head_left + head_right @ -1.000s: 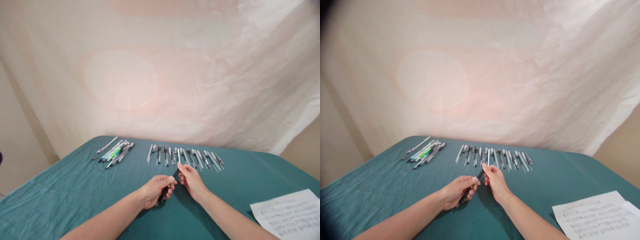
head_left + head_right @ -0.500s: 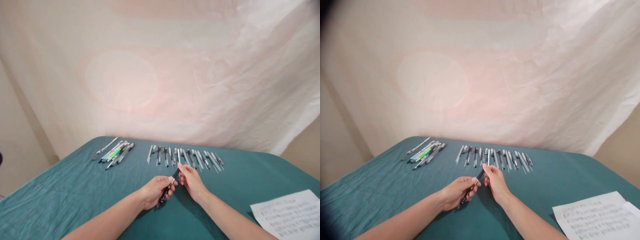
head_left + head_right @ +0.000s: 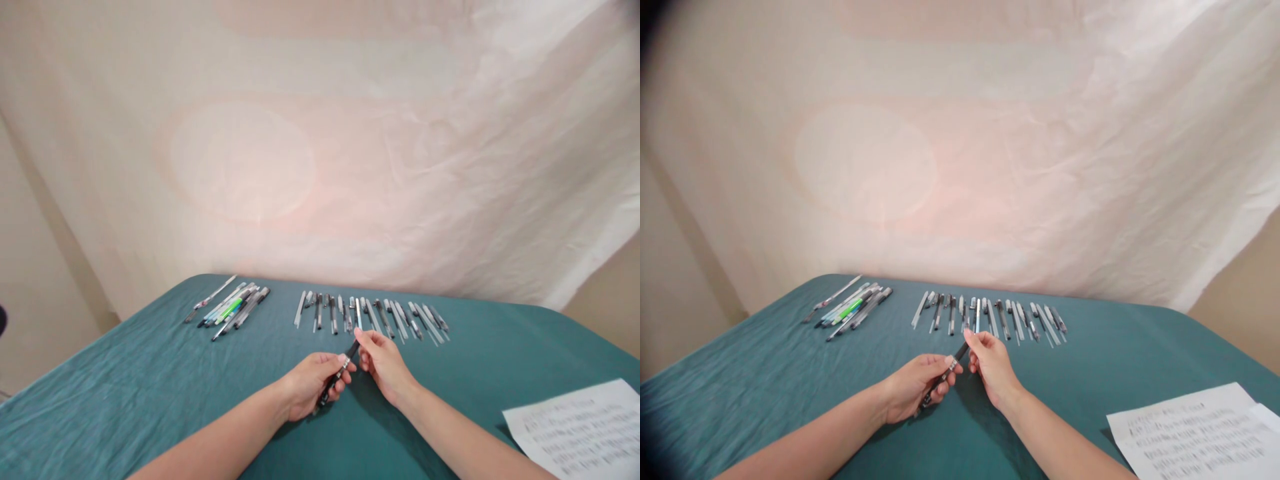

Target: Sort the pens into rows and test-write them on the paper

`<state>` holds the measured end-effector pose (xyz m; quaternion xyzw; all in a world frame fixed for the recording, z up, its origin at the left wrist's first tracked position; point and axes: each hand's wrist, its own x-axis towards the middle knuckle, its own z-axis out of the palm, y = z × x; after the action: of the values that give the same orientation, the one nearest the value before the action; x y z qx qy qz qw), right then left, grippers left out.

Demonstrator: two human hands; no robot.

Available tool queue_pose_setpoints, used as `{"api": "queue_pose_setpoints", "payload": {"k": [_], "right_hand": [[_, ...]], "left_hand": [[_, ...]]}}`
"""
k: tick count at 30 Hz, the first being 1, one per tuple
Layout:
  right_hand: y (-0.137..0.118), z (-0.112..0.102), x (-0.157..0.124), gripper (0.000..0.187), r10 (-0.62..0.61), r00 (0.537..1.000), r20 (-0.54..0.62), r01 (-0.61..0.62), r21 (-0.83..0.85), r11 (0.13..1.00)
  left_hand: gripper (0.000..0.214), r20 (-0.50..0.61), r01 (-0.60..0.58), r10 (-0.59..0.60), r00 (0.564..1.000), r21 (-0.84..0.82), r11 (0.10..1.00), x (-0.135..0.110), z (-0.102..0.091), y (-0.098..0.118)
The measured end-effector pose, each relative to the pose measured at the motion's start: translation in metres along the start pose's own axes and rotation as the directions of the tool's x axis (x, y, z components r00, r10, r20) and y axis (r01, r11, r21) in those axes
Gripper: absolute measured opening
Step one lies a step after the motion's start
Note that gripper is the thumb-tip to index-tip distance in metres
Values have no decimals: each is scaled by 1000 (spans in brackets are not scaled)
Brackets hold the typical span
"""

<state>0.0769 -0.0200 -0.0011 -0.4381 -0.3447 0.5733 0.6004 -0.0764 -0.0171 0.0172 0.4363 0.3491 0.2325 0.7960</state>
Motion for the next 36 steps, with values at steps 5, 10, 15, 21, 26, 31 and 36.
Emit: {"api": "queue_pose_setpoints", "payload": {"k": [5, 10, 15, 21, 26, 31, 36], "right_hand": [[-3, -2, -1, 28, 6, 997, 72, -8, 26, 1000], [-5, -1, 0, 28, 19, 998, 58, -22, 64, 998], [-2, 0, 2, 28, 43, 998, 37, -45, 29, 999], [1, -3, 3, 26, 19, 997, 77, -21, 28, 999], [3, -7, 4, 27, 18, 993, 113, -24, 56, 998], [5, -9, 7, 23, 1, 997, 80, -12, 137, 990], [5, -7, 8, 20, -23, 1000, -17, 26, 235, 972]], "left_hand": [[31, -56, 6, -6, 998, 1, 1000, -1, 3, 3], [31, -78, -4, 5, 997, 9, 1000, -1, 3, 2], [30, -60, -18, 19, 998, 20, 1000, -3, 3, 1], [29, -56, 19, -17, 998, 39, 999, -2, 3, 1], [29, -40, -19, 19, 999, -8, 1000, 0, 1, -1], [27, -49, -11, 12, 999, 4, 1000, -1, 1, -1], [26, -46, -29, 30, 999, 15, 999, -1, 1, -2]]}}
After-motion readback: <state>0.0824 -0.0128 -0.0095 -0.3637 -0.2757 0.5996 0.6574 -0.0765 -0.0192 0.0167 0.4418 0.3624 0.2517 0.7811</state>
